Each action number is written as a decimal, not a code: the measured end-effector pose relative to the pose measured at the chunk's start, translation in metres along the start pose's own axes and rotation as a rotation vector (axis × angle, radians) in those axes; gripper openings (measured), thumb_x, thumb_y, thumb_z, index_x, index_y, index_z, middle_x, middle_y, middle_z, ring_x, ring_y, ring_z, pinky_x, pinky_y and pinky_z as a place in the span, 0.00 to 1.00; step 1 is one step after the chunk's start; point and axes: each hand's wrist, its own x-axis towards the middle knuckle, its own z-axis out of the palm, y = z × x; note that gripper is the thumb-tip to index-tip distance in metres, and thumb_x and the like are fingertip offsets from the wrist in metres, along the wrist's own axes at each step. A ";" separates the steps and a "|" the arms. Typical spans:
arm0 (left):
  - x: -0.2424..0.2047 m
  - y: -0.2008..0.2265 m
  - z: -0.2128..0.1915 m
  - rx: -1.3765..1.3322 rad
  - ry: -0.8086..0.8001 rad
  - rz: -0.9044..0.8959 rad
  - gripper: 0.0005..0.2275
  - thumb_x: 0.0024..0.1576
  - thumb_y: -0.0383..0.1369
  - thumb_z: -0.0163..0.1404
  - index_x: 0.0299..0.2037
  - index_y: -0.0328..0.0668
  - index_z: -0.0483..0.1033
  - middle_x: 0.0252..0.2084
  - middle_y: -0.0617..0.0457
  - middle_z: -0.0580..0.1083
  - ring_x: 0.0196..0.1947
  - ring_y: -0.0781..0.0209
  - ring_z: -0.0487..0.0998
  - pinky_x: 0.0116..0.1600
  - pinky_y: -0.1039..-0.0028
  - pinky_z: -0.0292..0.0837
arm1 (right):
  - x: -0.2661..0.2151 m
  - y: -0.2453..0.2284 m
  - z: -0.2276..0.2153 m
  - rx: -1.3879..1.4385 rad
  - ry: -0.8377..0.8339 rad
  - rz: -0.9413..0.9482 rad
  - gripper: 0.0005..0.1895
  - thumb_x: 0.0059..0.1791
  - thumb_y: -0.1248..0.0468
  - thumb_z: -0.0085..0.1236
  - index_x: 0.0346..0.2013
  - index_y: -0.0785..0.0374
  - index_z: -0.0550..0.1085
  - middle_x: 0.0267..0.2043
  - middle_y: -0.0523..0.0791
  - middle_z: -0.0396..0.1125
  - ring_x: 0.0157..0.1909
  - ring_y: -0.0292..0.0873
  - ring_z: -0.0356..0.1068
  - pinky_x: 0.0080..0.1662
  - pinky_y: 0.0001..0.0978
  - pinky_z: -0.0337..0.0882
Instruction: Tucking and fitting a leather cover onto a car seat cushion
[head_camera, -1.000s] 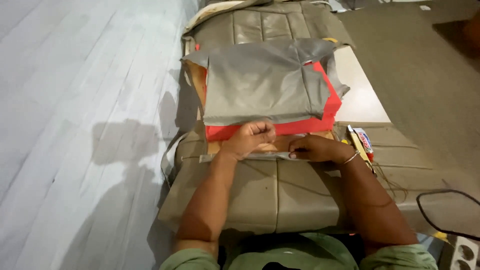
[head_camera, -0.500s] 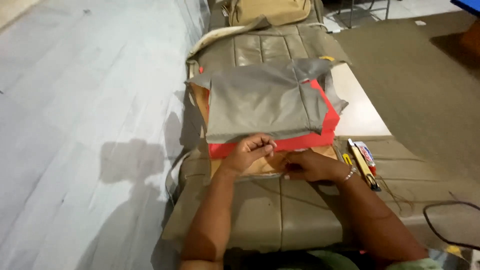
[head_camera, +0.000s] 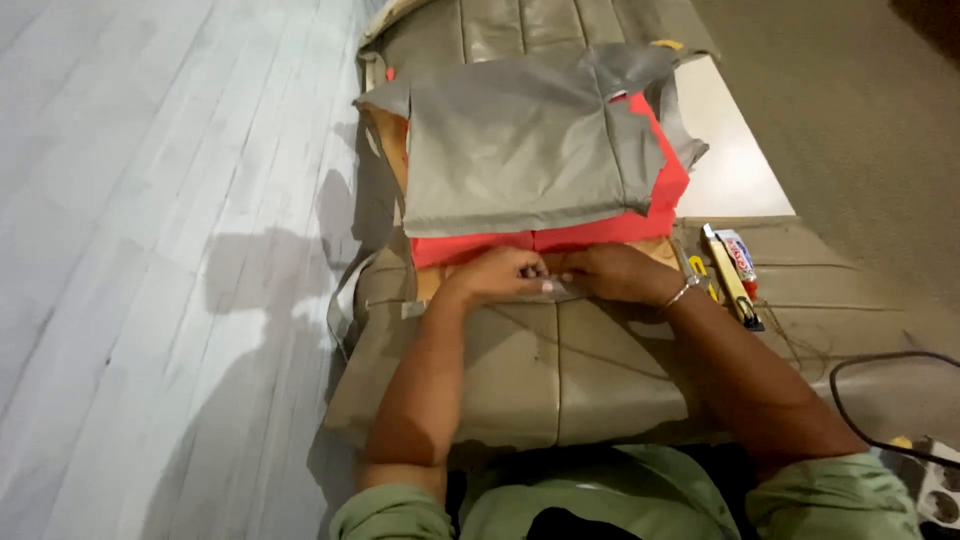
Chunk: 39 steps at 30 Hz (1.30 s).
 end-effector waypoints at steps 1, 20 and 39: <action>0.004 -0.008 0.004 -0.012 0.008 -0.054 0.19 0.56 0.47 0.57 0.47 0.39 0.80 0.40 0.42 0.81 0.45 0.43 0.82 0.49 0.58 0.77 | 0.005 0.004 0.002 -0.101 -0.050 0.034 0.11 0.55 0.58 0.47 0.41 0.59 0.76 0.36 0.54 0.76 0.42 0.60 0.77 0.46 0.52 0.73; 0.025 -0.063 0.027 -0.261 0.176 -0.023 0.14 0.52 0.40 0.60 0.42 0.40 0.80 0.34 0.53 0.78 0.39 0.61 0.77 0.46 0.68 0.74 | 0.019 0.033 0.019 -0.039 0.157 -0.033 0.08 0.51 0.61 0.53 0.43 0.57 0.74 0.40 0.54 0.74 0.48 0.63 0.73 0.48 0.57 0.72; 0.019 -0.030 0.013 0.144 0.301 0.149 0.09 0.66 0.36 0.44 0.45 0.40 0.72 0.40 0.38 0.78 0.46 0.37 0.80 0.53 0.54 0.74 | 0.031 0.054 0.036 -0.046 0.148 0.056 0.14 0.50 0.62 0.50 0.49 0.57 0.75 0.42 0.58 0.76 0.48 0.66 0.74 0.48 0.61 0.72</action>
